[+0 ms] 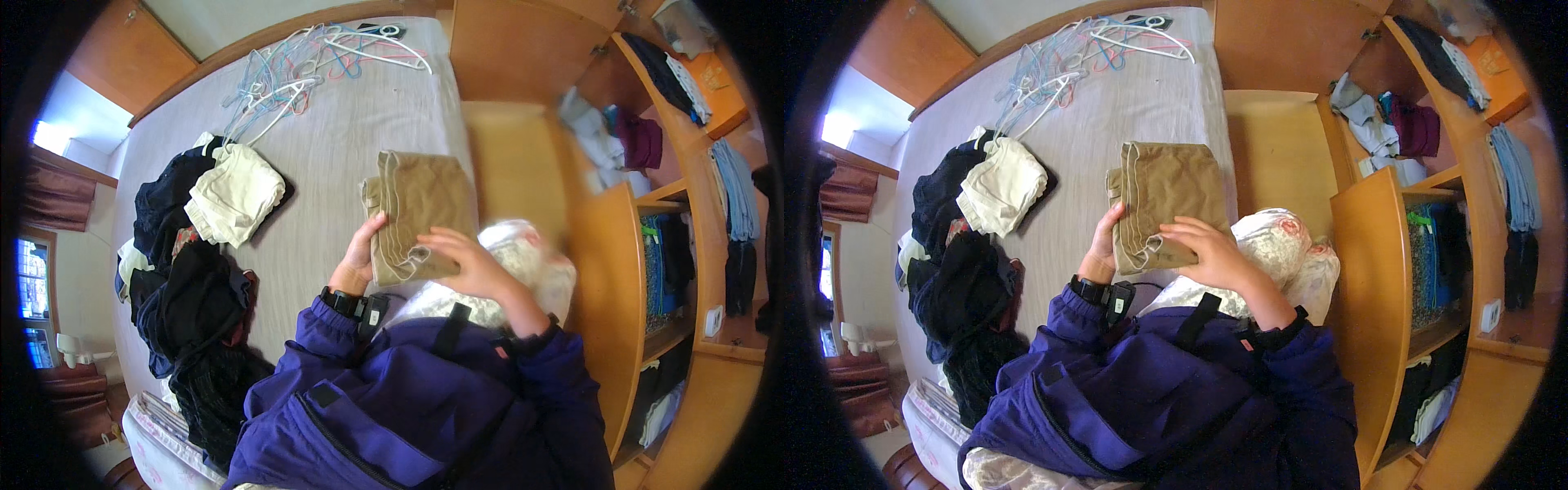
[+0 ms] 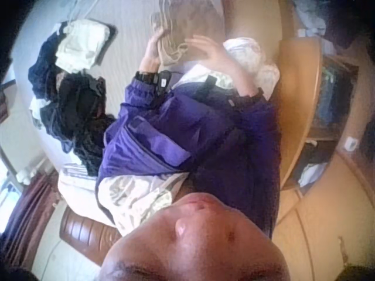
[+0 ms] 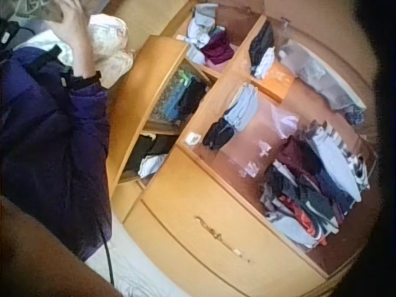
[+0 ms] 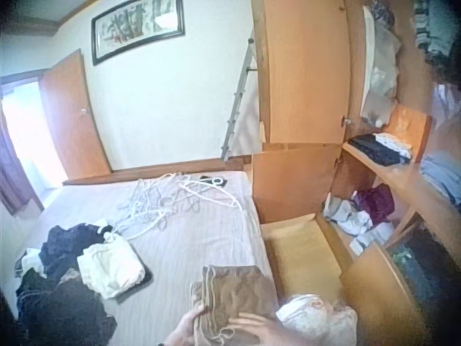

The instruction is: The person folds a blue garment and a beige garment on a bed, then places the folded items into a wooden wardrobe. The person handles the garments one at a time, smoothing and folding them before storing them.

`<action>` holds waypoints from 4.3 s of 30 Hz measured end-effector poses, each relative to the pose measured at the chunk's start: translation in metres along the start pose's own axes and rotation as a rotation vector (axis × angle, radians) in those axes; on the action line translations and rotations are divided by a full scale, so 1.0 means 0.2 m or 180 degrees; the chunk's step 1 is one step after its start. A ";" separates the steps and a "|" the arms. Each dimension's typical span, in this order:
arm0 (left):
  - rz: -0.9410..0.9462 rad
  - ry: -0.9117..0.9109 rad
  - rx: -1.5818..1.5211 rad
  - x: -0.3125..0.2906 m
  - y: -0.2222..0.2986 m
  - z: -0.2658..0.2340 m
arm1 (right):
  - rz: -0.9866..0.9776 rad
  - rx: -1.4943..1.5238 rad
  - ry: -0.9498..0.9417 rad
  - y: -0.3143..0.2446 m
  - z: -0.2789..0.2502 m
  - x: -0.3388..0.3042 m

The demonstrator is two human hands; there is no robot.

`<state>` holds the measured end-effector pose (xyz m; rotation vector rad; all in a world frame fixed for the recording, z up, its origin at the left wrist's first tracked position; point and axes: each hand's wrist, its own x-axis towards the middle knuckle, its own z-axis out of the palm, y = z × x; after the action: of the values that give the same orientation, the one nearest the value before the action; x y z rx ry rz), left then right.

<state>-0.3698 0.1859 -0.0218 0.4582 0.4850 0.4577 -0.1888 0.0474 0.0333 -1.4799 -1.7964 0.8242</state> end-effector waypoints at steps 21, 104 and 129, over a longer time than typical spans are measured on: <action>0.0346 0.2183 -0.0293 -0.20 0.13 -0.78 | 0.3307 0.3142 0.2280 1.01 -0.10 0.39; 0.1316 0.2086 0.1143 -0.11 0.50 -0.48 | 0.0218 0.0273 -0.0365 0.38 0.62 0.53; 0.2397 0.1888 0.5923 0.72 0.31 -0.58 | 0.3353 0.0988 0.1897 0.96 0.29 0.47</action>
<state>-0.3362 0.3455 -0.1297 2.3922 1.2719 0.7731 -0.1399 0.1670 -0.1470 -2.1327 -0.3572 0.9171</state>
